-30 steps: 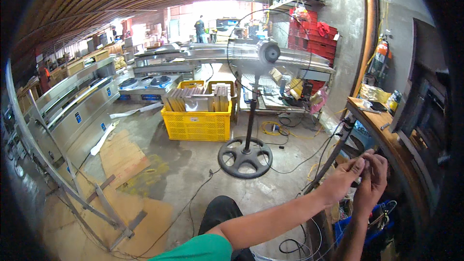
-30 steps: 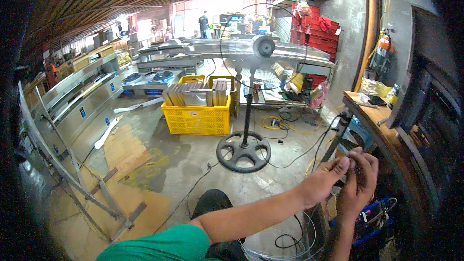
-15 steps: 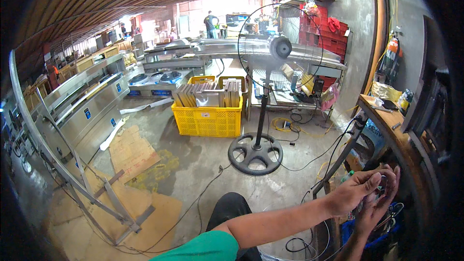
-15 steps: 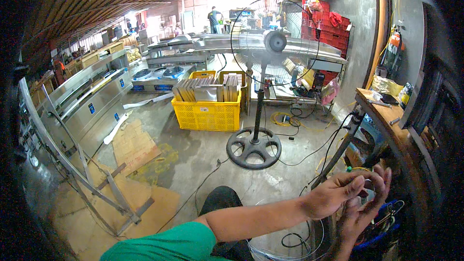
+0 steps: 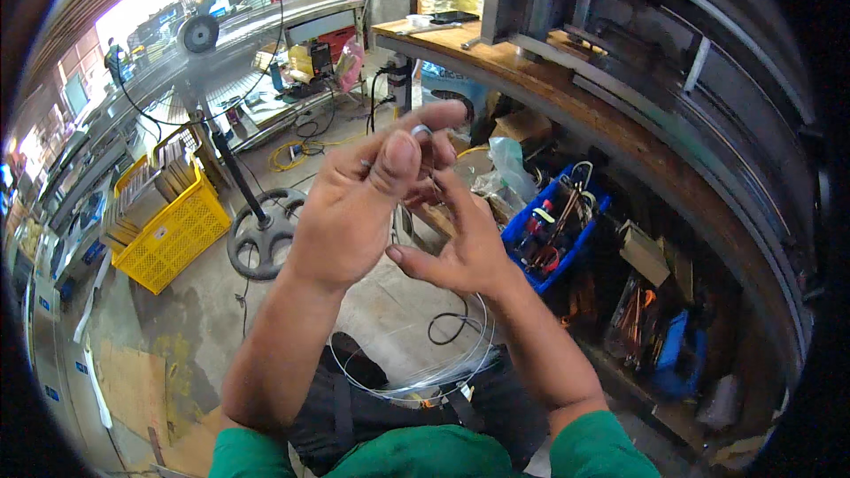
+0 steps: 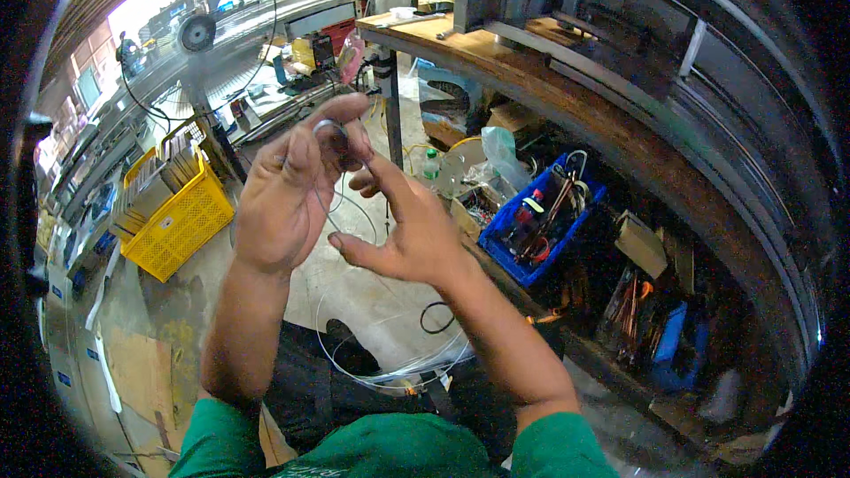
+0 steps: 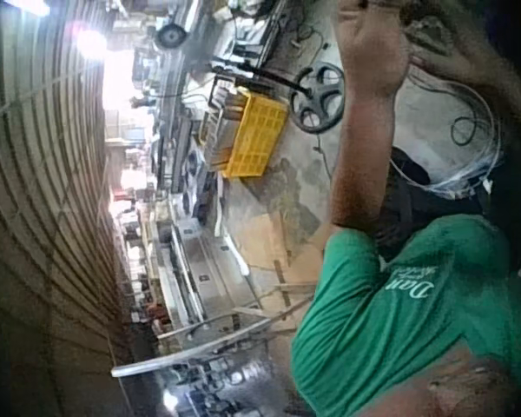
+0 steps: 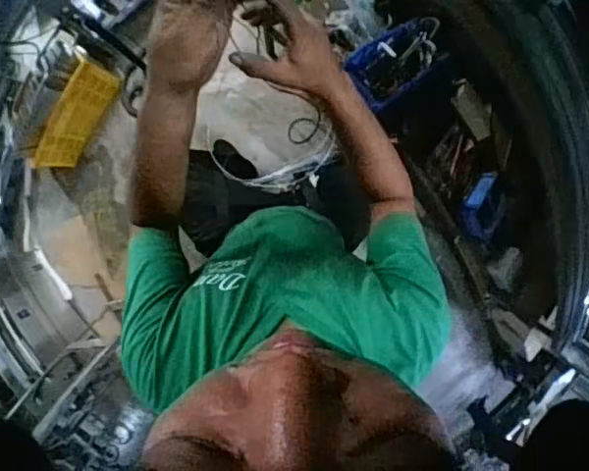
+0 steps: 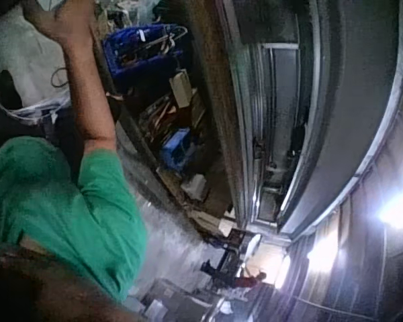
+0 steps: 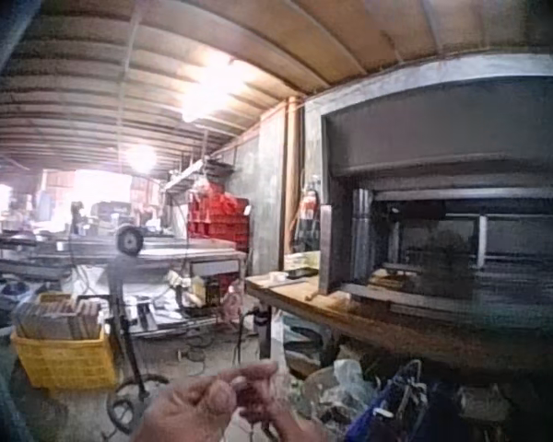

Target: The person sits on the floor and strips the outer insulation from several white wires using a handheld tool. They repeatedly pull the insulation off, cut the wires, and gather the stripped ends.

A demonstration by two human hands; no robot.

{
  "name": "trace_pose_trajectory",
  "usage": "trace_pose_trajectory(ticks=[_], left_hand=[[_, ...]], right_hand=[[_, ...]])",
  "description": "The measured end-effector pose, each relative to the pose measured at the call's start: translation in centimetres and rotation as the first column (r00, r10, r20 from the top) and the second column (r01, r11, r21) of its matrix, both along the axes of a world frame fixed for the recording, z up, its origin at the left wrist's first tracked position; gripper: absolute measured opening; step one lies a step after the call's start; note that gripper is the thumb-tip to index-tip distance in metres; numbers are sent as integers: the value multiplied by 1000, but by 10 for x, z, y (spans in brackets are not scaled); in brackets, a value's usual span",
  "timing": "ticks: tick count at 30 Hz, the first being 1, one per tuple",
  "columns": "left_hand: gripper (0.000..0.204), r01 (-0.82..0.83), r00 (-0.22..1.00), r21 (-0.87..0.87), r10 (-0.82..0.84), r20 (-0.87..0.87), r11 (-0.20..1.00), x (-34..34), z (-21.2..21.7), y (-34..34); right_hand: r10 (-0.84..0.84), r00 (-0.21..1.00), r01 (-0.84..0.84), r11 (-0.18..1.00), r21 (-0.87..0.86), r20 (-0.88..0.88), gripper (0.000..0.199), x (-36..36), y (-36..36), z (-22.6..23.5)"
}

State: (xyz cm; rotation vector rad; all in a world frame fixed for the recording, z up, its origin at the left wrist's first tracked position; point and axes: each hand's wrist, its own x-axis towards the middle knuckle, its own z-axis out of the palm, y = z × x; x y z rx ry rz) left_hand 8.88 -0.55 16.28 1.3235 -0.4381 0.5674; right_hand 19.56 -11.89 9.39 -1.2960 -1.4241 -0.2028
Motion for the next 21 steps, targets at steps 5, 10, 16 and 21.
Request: trace_pose_trajectory(ticks=[5,10,16,21], left_hand=[[50,-209,978,7,209,-2,978,6,4,5],[45,-261,964,-169,266,7,950,9,15,19],[48,-307,951,-249,305,-48,918,3,17,35],[46,-298,948,-260,316,31,919,-10,33,51]], right_hand=[[-37,998,25,980,-199,-57,73,20,8,-27],[121,868,-351,835,-423,-481,37,39,-2,-39],[140,812,-449,771,-452,-567,26,42,-8,-33],[90,910,-333,742,-582,-406,25,66,-17,-67]])
